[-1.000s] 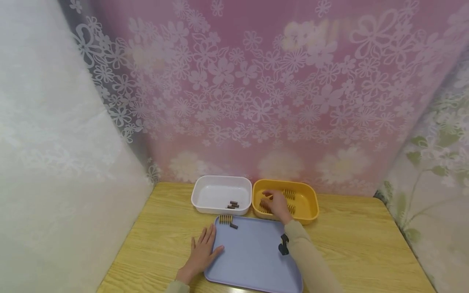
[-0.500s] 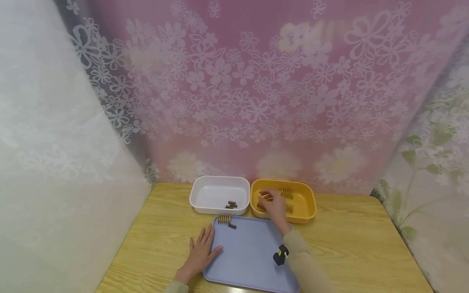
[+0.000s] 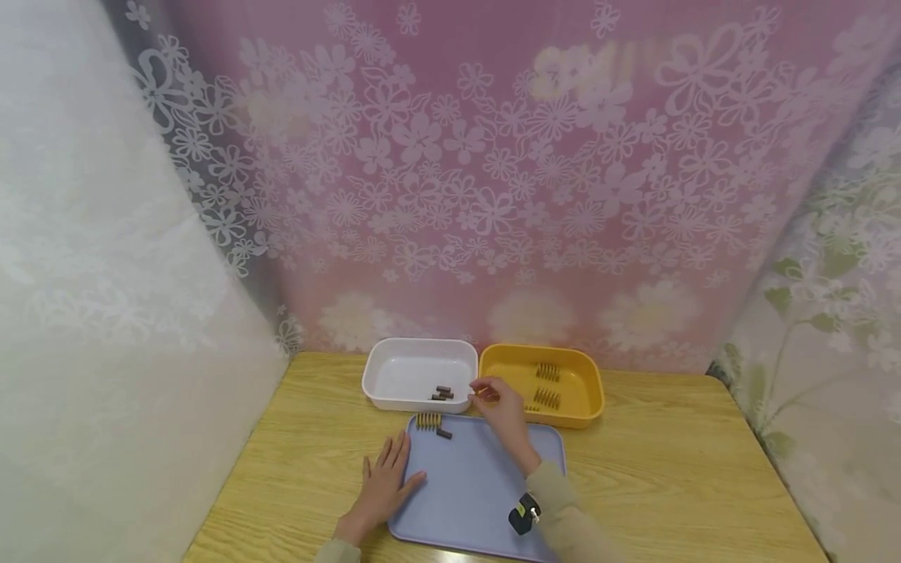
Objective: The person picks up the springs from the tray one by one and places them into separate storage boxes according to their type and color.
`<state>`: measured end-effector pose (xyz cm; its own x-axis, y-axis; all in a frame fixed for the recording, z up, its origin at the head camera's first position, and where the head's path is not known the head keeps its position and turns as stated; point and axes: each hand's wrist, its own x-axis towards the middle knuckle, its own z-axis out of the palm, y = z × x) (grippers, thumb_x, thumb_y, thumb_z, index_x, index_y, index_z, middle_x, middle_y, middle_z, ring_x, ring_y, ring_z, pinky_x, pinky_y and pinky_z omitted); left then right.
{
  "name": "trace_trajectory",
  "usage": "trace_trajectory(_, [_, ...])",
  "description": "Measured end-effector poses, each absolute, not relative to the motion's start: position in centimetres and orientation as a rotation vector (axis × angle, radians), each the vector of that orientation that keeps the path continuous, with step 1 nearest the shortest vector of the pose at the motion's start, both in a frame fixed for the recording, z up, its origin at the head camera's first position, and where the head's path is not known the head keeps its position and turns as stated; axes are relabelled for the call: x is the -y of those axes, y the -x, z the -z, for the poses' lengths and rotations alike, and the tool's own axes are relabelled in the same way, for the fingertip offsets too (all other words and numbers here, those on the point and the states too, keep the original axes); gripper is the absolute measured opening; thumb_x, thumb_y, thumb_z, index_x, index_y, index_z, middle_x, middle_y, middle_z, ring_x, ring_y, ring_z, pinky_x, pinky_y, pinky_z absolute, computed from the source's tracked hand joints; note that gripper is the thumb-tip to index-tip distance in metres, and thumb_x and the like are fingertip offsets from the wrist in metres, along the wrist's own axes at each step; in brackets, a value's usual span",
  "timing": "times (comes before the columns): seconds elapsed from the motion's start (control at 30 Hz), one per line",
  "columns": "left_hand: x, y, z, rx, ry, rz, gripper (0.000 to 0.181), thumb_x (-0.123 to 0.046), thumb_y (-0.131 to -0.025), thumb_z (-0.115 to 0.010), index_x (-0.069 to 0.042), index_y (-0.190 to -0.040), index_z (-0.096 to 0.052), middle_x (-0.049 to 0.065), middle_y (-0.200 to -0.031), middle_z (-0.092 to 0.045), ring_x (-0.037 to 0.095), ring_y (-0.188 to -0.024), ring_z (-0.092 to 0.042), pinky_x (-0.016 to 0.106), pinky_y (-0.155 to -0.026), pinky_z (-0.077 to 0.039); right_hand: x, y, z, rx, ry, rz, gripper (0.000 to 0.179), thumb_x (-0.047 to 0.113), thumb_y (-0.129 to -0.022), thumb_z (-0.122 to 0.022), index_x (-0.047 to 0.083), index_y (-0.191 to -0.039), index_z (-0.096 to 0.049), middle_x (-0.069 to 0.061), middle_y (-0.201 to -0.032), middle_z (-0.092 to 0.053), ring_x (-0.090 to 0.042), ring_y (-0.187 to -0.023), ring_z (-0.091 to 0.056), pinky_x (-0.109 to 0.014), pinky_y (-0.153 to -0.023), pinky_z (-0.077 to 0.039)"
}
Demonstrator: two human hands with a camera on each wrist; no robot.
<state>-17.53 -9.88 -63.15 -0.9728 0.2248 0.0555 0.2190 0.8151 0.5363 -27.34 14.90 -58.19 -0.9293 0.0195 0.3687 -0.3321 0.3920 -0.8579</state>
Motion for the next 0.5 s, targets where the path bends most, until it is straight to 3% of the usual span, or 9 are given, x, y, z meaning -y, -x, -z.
trace_trajectory(0.3, [10.0,17.7,63.7,-3.002,-0.364,-0.868,0.081,-0.048,-0.099,-0.06,0.003,-0.156,-0.034,0.02,-0.162,-0.033,0.047,-0.148,-0.027,0.081,-0.107,-0.012,-12.4,25.9,60.3,2.36,-0.4,-1.48,0.022,0.003,-0.083,-0.083,0.015,-0.099,-0.074,0.003,-0.092,-0.073,-0.012,-0.079,-0.067,-0.027,-0.071,-0.057])
trace_trajectory(0.5, [10.0,17.7,63.5,-3.003,-0.374,-0.866,0.081,-0.048,-0.099,-0.06,0.003,-0.156,-0.033,0.02,-0.162,-0.032,0.047,-0.148,-0.027,0.081,-0.107,-0.012,-11.2,25.8,61.8,2.384,-0.505,-1.445,0.027,-0.003,-0.078,-0.085,0.01,-0.099,-0.075,-0.003,-0.093,-0.073,-0.017,-0.079,-0.068,-0.028,-0.069,-0.058])
